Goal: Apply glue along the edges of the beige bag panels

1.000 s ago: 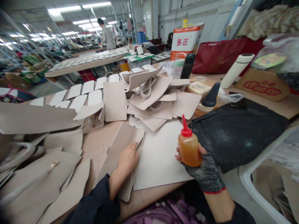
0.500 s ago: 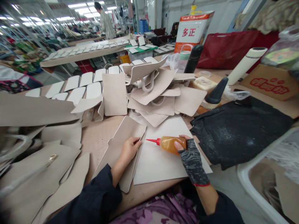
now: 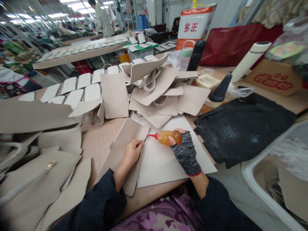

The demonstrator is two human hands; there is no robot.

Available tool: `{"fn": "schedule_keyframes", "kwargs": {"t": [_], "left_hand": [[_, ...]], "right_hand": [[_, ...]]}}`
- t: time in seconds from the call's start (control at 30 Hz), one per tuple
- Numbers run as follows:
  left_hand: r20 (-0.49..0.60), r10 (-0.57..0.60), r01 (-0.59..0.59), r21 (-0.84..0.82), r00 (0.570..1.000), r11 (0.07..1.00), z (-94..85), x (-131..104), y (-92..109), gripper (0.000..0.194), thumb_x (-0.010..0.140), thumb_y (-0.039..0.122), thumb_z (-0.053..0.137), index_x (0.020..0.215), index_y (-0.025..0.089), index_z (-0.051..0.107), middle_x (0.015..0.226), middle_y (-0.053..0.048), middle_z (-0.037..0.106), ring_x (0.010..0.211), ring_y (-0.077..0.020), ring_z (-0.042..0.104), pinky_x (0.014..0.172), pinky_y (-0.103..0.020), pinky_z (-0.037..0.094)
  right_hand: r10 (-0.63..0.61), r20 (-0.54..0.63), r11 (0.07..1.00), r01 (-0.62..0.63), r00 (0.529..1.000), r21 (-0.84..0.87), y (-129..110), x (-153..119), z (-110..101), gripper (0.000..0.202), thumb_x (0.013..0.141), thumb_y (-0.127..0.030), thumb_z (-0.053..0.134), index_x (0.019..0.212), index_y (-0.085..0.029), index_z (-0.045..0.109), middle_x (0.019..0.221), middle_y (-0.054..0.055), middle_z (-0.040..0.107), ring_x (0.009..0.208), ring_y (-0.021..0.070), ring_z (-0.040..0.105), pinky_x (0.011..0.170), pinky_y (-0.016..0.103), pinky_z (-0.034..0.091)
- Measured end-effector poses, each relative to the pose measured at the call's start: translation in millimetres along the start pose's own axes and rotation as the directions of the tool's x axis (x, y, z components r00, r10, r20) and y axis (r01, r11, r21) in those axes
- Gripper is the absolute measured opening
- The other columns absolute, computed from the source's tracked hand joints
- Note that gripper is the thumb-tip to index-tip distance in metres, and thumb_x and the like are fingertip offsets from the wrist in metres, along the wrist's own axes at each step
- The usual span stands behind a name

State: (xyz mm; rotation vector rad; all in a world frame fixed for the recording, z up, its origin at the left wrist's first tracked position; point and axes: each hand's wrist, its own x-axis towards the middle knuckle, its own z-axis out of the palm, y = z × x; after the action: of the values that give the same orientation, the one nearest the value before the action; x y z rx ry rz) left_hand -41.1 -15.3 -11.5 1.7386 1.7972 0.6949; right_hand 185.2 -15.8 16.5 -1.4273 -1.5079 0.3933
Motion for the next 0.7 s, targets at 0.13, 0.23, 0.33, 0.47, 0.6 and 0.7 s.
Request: {"fn": "schedule_keyframes", "kwargs": {"t": [0.13,0.23,0.33,0.47,0.6,0.7], "left_hand": [[0.009,-0.002,0.002,0.009,1.0,1.0,-0.3,0,1,0.023,0.085,0.019,0.051,0.096,0.016,0.071,0.089,-0.007,0.068,0.087,-0.0167,0.062,0.082,-0.028,0.047],[0.009,-0.007,0.007,0.008,1.0,1.0,-0.4,-1,3,0.023,0.084,0.019,0.052,0.099,0.017,0.07,0.091,-0.007,0.069,0.088,-0.0167,0.062,0.084,-0.029,0.047],[0.005,0.003,-0.004,0.009,1.0,1.0,-0.6,-1,4,0.023,0.084,0.019,0.052,0.098,0.016,0.071,0.09,-0.007,0.069,0.088,-0.0176,0.063,0.084,-0.03,0.048],[0.005,0.004,-0.004,0.015,1.0,1.0,-1.2,-1,4,0.024,0.085,0.02,0.052,0.099,0.014,0.07,0.09,-0.008,0.069,0.087,-0.0188,0.063,0.083,-0.03,0.048],[0.01,-0.002,0.002,0.027,1.0,1.0,-1.8,-1,5,0.024,0.085,0.021,0.052,0.099,0.015,0.07,0.089,-0.007,0.068,0.087,-0.0181,0.063,0.082,-0.028,0.048],[0.01,-0.005,0.005,0.026,1.0,1.0,-1.6,-1,5,0.023,0.085,0.021,0.053,0.099,0.015,0.07,0.089,-0.007,0.068,0.087,-0.0177,0.063,0.082,-0.028,0.048]], "right_hand": [[-0.085,0.005,0.996,0.085,0.996,-0.035,-2,4,-1,0.032,0.085,-0.041,0.056,0.109,-0.02,0.053,0.102,0.009,0.057,0.093,0.024,0.056,0.084,0.043,0.048],[-0.185,0.039,0.979,0.188,0.982,-0.077,-3,8,-1,0.029,0.086,-0.039,0.054,0.108,-0.02,0.053,0.1,0.01,0.058,0.095,0.0251,0.055,0.087,0.045,0.047],[-0.223,0.066,0.971,0.228,0.973,-0.073,-4,12,-2,0.028,0.087,-0.038,0.054,0.109,-0.02,0.054,0.101,0.01,0.058,0.096,0.0261,0.055,0.088,0.046,0.046],[-0.187,0.07,0.98,0.191,0.98,-0.051,-4,14,-3,0.029,0.087,-0.04,0.053,0.111,-0.022,0.054,0.101,0.01,0.058,0.096,0.0263,0.055,0.088,0.046,0.047],[-0.159,0.079,0.986,0.162,0.984,-0.04,-3,12,-3,0.031,0.086,-0.043,0.051,0.109,-0.021,0.053,0.1,0.008,0.057,0.094,0.0248,0.056,0.086,0.045,0.047],[-0.13,0.042,0.991,0.132,0.991,-0.031,-1,10,-3,0.031,0.085,-0.042,0.053,0.108,-0.02,0.053,0.1,0.008,0.057,0.094,0.0241,0.055,0.087,0.044,0.046]]}}
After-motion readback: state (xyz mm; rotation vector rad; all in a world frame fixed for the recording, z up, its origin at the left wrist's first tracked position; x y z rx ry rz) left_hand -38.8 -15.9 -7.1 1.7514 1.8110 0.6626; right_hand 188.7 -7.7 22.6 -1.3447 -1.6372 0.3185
